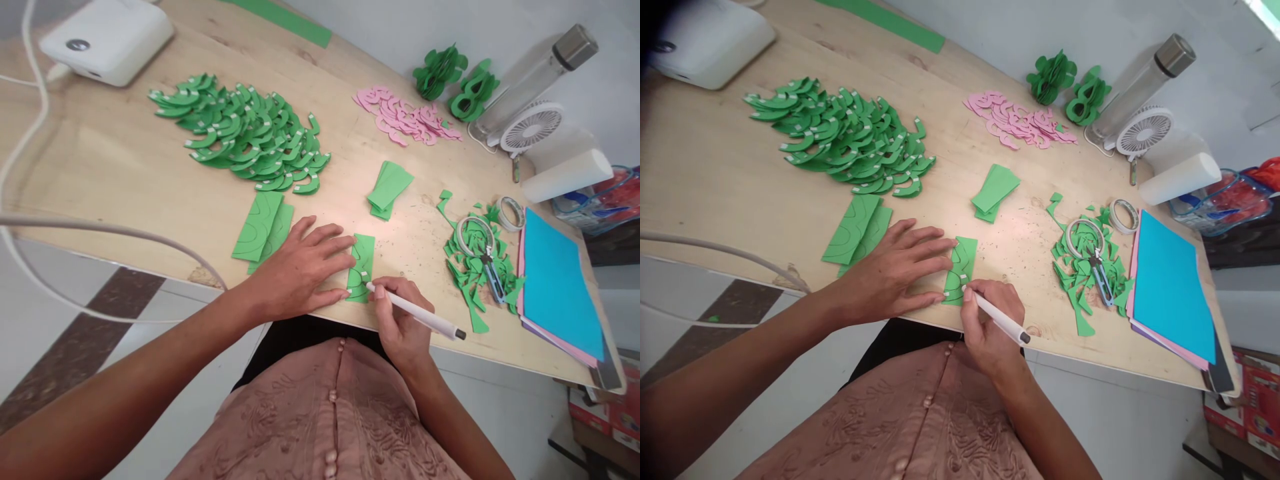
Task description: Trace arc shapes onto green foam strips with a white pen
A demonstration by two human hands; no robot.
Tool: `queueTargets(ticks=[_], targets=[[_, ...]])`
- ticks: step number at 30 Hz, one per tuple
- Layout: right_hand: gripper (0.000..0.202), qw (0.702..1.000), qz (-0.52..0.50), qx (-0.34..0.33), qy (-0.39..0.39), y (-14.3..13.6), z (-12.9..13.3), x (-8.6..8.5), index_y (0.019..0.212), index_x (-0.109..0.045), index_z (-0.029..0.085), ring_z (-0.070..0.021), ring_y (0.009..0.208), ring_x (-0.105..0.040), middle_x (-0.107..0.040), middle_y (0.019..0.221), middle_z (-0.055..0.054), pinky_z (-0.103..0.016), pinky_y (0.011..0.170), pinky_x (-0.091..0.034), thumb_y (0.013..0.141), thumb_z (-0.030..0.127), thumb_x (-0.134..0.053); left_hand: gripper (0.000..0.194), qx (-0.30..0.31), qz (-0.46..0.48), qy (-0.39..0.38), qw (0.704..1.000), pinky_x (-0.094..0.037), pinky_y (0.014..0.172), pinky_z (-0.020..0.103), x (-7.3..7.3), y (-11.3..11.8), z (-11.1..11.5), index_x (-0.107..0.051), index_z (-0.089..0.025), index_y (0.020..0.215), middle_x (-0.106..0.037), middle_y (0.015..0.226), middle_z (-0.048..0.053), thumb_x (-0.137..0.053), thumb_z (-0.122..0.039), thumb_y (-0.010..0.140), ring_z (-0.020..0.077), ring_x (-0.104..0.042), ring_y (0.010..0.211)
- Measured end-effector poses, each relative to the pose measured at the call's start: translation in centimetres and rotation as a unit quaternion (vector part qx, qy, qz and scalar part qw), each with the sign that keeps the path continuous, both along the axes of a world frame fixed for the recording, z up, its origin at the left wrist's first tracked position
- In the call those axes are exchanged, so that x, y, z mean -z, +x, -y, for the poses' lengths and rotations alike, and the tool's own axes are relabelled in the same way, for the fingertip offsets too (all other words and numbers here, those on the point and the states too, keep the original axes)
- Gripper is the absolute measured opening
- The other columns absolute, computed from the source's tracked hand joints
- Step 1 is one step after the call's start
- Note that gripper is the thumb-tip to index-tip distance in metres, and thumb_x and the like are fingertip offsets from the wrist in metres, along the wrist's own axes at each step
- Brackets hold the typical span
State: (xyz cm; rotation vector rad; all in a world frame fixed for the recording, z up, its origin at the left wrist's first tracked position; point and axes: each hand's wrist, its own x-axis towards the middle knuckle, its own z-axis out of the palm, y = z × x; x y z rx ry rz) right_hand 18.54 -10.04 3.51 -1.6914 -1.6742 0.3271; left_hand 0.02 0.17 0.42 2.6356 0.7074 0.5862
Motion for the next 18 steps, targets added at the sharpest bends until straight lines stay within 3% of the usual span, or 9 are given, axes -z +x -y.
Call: queueTargets(ticks=[18], targets=[[0.017,0.999,0.041,-0.011,0.012,-0.06,-0.1,-0.2,0.084,-0.063,0.021,-0.0181,0.068,-0.063,-0.069,0.071,-0.002,-0.033,0.066,-0.046,0.094,0.023,-0.05,0.03,-0.002,0.005,0.0,1.0,-0.022,0.115,0.06,0.04,0.01,0.0,-0.06,-0.024,0.114,-0.058,0.14,0.008,-0.06,-0.042,0.089,0.0326,-0.044,0.134]])
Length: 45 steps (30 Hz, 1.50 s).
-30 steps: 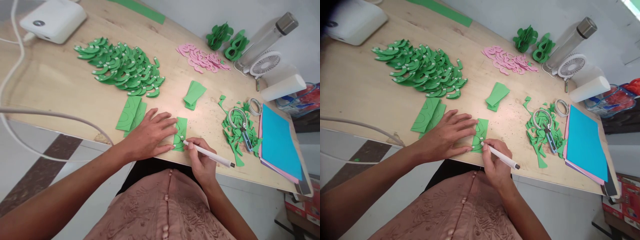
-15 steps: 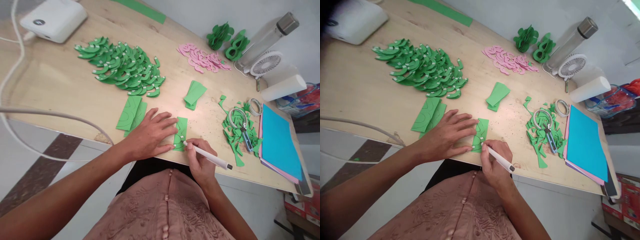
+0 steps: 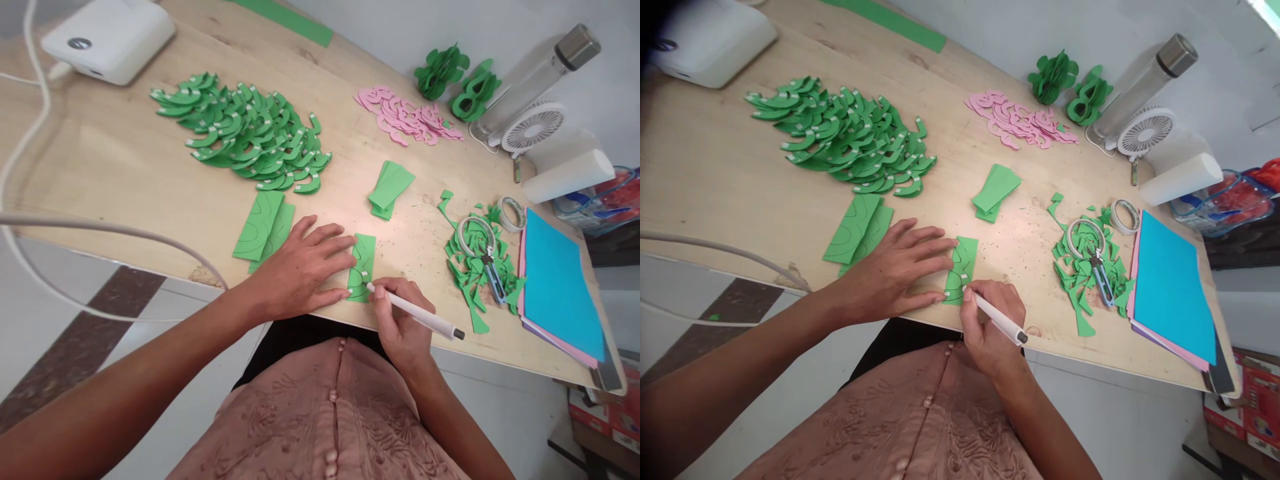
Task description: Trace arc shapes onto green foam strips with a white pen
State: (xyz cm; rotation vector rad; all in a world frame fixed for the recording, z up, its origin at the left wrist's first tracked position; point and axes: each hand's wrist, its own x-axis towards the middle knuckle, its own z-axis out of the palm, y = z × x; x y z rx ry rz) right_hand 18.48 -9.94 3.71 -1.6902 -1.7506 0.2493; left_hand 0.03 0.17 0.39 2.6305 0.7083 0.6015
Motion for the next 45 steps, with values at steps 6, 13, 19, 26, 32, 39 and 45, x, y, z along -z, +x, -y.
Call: queueTargets(ticks=[6,13,19,26,32,39,45], targets=[[0.018,1.0,0.01,0.0,0.001,-0.1,0.0,0.0,0.082,-0.062,0.021,-0.0178,0.066,-0.062,-0.068,0.07,-0.002,-0.033,0.065,-0.046,0.094,0.022,-0.049,0.03,0.0,0.002,-0.002,1.0,-0.022,0.116,0.059,0.0,0.0,0.0,-0.061,-0.025,0.114,-0.058,0.14,0.007,-0.061,-0.042,0.088,0.0322,-0.044,0.134],[0.017,1.0,0.007,0.003,-0.005,-0.1,0.0,-0.1,0.082,-0.062,0.021,-0.0179,0.066,-0.062,-0.068,0.07,-0.002,-0.033,0.065,-0.046,0.093,0.022,-0.049,0.031,0.001,-0.005,0.002,1.0,-0.022,0.115,0.06,0.0,-0.1,0.0,-0.06,-0.024,0.114,-0.057,0.141,0.008,-0.061,-0.042,0.089,0.0324,-0.044,0.134],[0.018,1.0,0.001,0.005,-0.006,-0.2,0.1,-0.1,0.081,-0.062,0.021,-0.018,0.067,-0.063,-0.068,0.07,-0.002,-0.033,0.065,-0.047,0.093,0.023,-0.049,0.03,-0.001,0.002,0.0,1.0,-0.022,0.115,0.06,0.0,0.0,0.0,-0.061,-0.024,0.113,-0.057,0.14,0.008,-0.061,-0.042,0.089,0.0323,-0.044,0.134],[0.019,1.0,-0.001,0.005,-0.007,-0.2,0.1,0.0,0.08,-0.062,0.022,-0.018,0.066,-0.064,-0.068,0.069,-0.002,-0.033,0.064,-0.047,0.093,0.024,-0.048,0.03,0.001,-0.006,0.004,1.0,-0.022,0.115,0.06,0.1,0.1,0.0,-0.06,-0.024,0.113,-0.057,0.141,0.008,-0.06,-0.042,0.09,0.0323,-0.043,0.134],[0.018,1.0,-0.021,0.002,-0.008,-0.6,0.0,-0.1,0.079,-0.062,0.021,-0.0179,0.065,-0.064,-0.069,0.069,-0.002,-0.033,0.063,-0.048,0.092,0.023,-0.05,0.03,0.002,-0.004,0.003,1.0,-0.022,0.115,0.06,0.1,0.0,0.0,-0.06,-0.024,0.113,-0.057,0.141,0.008,-0.06,-0.043,0.089,0.0327,-0.043,0.134],[0.019,1.0,-0.02,-0.004,-0.013,-1.0,-0.1,-0.2,0.08,-0.062,0.021,-0.018,0.066,-0.064,-0.069,0.07,-0.002,-0.033,0.064,-0.047,0.093,0.023,-0.049,0.03,0.002,-0.008,0.001,1.0,-0.023,0.115,0.061,0.0,-0.1,0.0,-0.06,-0.023,0.114,-0.056,0.141,0.008,-0.059,-0.041,0.09,0.0333,-0.043,0.135],[0.018,1.0,-0.022,-0.018,0.007,-1.6,-0.3,-0.1,0.079,-0.062,0.02,-0.0165,0.063,-0.062,-0.068,0.068,-0.001,-0.031,0.063,-0.045,0.093,0.021,-0.05,0.03,0.001,-0.007,0.003,1.0,-0.022,0.115,0.061,0.0,0.0,0.1,-0.06,-0.023,0.114,-0.057,0.14,0.008,-0.058,-0.042,0.091,0.0333,-0.044,0.134]])
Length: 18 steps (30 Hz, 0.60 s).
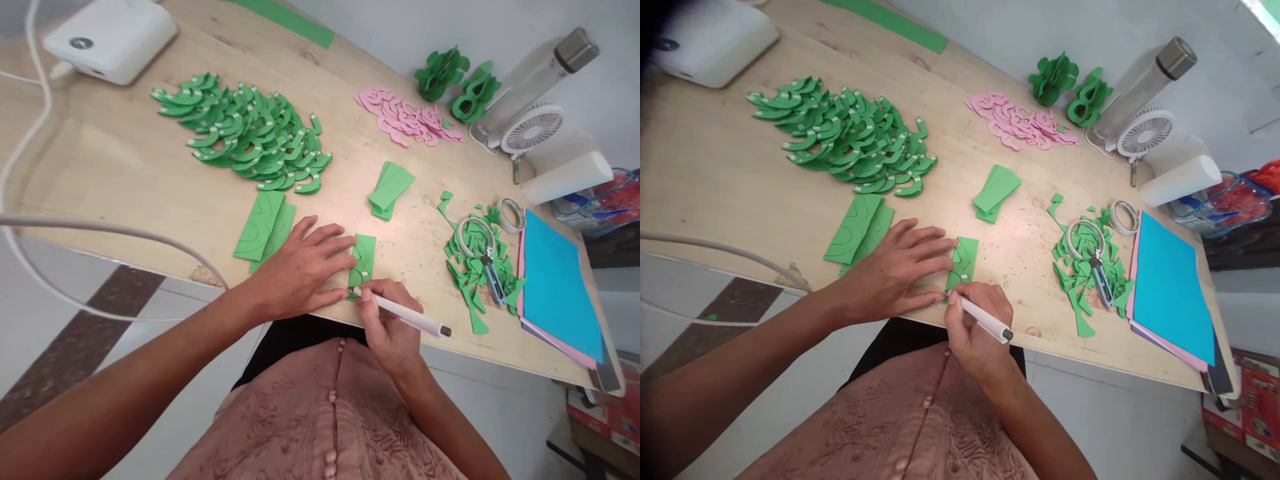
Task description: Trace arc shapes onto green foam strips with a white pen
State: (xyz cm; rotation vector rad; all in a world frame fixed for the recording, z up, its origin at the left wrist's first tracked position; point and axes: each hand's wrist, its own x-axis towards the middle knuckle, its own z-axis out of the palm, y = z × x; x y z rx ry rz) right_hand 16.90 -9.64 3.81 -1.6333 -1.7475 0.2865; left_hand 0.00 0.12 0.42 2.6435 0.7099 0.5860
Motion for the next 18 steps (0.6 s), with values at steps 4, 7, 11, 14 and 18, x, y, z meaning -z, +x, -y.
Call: queueTargets(ticks=[4,7,11,14,18], targets=[[0.017,1.0,-0.015,-0.006,0.002,-0.3,-0.1,0.0,0.079,-0.063,0.02,-0.0168,0.065,-0.064,-0.069,0.07,-0.001,-0.031,0.064,-0.046,0.092,0.02,-0.052,0.03,0.002,-0.002,0.002,1.0,-0.021,0.115,0.06,0.0,0.0,0.0,-0.059,-0.023,0.115,-0.056,0.142,0.008,-0.06,-0.041,0.09,0.0327,-0.043,0.135],[0.015,0.997,-0.068,0.02,-0.006,0.1,0.0,0.0,0.083,-0.064,0.021,-0.0176,0.068,-0.067,-0.071,0.072,-0.001,-0.032,0.066,-0.048,0.092,0.022,-0.052,0.03,0.001,-0.004,-0.003,1.0,-0.021,0.115,0.06,-0.1,0.0,-0.1,-0.06,-0.024,0.114,-0.057,0.141,0.008,-0.062,-0.041,0.089,0.0326,-0.043,0.135],[0.013,0.989,-0.135,0.057,-0.021,1.4,0.7,0.1,0.092,-0.065,0.022,-0.0179,0.073,-0.068,-0.07,0.074,0.0,-0.033,0.071,-0.052,0.094,0.026,-0.053,0.031,-0.002,-0.005,-0.006,1.0,-0.022,0.115,0.06,-0.2,0.1,0.0,-0.061,-0.024,0.112,-0.058,0.14,0.007,-0.063,-0.042,0.088,0.0326,-0.044,0.134],[0.016,0.989,-0.134,0.054,-0.022,2.2,1.4,0.6,0.104,-0.066,0.022,-0.0184,0.079,-0.07,-0.074,0.083,-0.001,-0.034,0.075,-0.054,0.096,0.026,-0.053,0.031,-0.002,-0.005,-0.002,1.0,-0.022,0.115,0.059,-0.2,0.1,0.0,-0.061,-0.023,0.112,-0.058,0.14,0.007,-0.064,-0.041,0.088,0.0327,-0.044,0.134],[0.026,0.997,-0.067,0.031,0.019,2.5,1.8,1.5,0.12,-0.061,0.021,-0.0217,0.095,-0.069,-0.074,0.101,-0.006,-0.038,0.084,-0.054,0.097,0.02,-0.05,0.031,-0.002,-0.01,0.0,1.0,-0.021,0.115,0.059,-0.2,0.1,0.0,-0.061,-0.024,0.112,-0.057,0.14,0.007,-0.064,-0.041,0.087,0.0324,-0.044,0.134]])
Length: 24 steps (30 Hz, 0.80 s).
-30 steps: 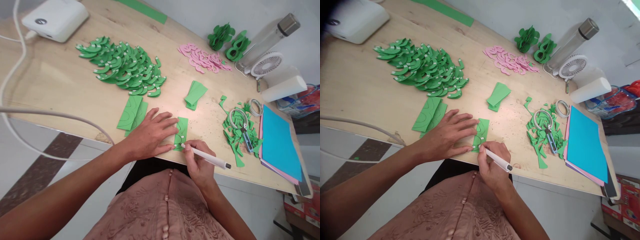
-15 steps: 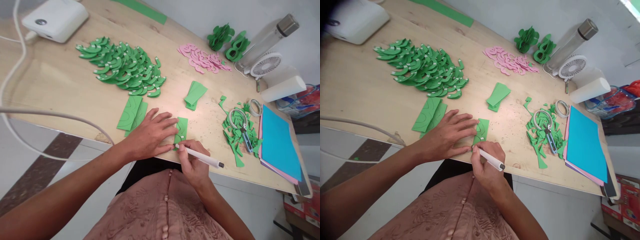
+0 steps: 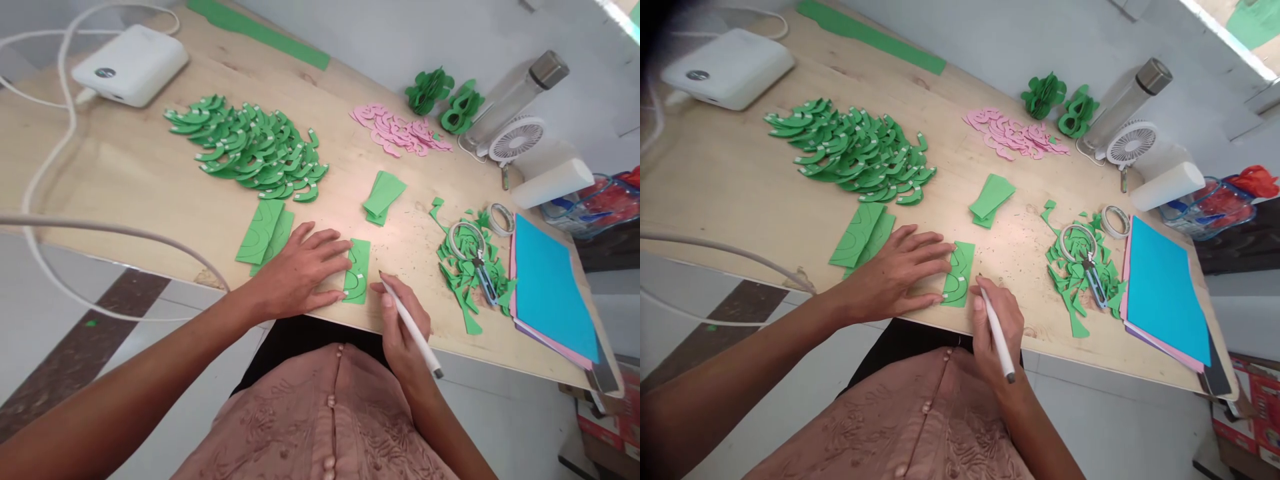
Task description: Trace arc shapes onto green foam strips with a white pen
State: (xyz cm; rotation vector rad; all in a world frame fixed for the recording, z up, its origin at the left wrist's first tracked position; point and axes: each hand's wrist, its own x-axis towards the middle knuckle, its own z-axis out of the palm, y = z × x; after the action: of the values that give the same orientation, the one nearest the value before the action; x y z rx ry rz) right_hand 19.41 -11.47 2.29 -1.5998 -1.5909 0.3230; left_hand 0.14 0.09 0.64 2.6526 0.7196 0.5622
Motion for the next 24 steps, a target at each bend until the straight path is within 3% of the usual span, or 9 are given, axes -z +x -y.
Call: queueTargets(ticks=[8,12,17,21,24], targets=[[0.027,0.98,0.172,-0.015,0.099,-0.3,-0.7,1.7,0.121,-0.059,0.017,-0.0244,0.095,-0.067,-0.073,0.104,-0.012,-0.04,0.082,-0.053,0.095,0.014,-0.051,0.028,0.005,0.022,0.008,1.0,-0.023,0.114,0.058,0.3,-0.1,0.1,-0.062,-0.024,0.113,-0.055,0.143,0.008,-0.058,-0.041,0.09,0.0323,-0.041,0.135],[0.027,0.974,0.199,-0.008,0.11,-0.4,-0.5,1.9,0.12,-0.058,0.016,-0.0242,0.09,-0.066,-0.073,0.099,-0.011,-0.039,0.079,-0.052,0.094,0.015,-0.053,0.023,-0.006,0.051,0.028,0.998,-0.025,0.114,0.057,0.5,-0.1,0.1,-0.062,-0.022,0.106,-0.06,0.137,0.008,-0.053,-0.038,0.093,0.0309,-0.045,0.132],[0.025,0.968,0.223,-0.016,0.114,-0.6,-0.3,1.8,0.116,-0.06,0.015,-0.0239,0.086,-0.065,-0.072,0.095,-0.01,-0.038,0.075,-0.049,0.094,0.014,-0.05,0.015,-0.013,0.091,0.058,0.994,-0.029,0.112,0.052,0.2,-0.1,0.4,-0.062,-0.022,0.098,-0.069,0.114,0.006,-0.052,-0.031,0.092,0.0267,-0.053,0.12],[0.025,0.968,0.225,-0.017,0.112,-0.5,-0.3,1.9,0.114,-0.061,0.017,-0.0231,0.085,-0.064,-0.072,0.094,-0.009,-0.037,0.075,-0.048,0.094,0.015,-0.046,0.013,-0.021,0.079,0.037,0.996,-0.041,0.1,0.045,-0.2,0.4,1.7,-0.061,-0.021,0.087,-0.067,0.096,0.006,-0.057,-0.033,0.089,0.0234,-0.057,0.098],[0.025,0.969,0.218,-0.014,0.112,-0.4,-0.2,2.0,0.113,-0.062,0.016,-0.0233,0.084,-0.064,-0.072,0.094,-0.01,-0.038,0.076,-0.048,0.093,0.016,-0.046,0.013,-0.053,0.066,0.02,0.996,-0.045,0.092,0.042,-0.3,1.0,3.0,-0.062,-0.02,0.089,-0.064,0.096,0.007,-0.064,-0.032,0.083,0.024,-0.056,0.096]])
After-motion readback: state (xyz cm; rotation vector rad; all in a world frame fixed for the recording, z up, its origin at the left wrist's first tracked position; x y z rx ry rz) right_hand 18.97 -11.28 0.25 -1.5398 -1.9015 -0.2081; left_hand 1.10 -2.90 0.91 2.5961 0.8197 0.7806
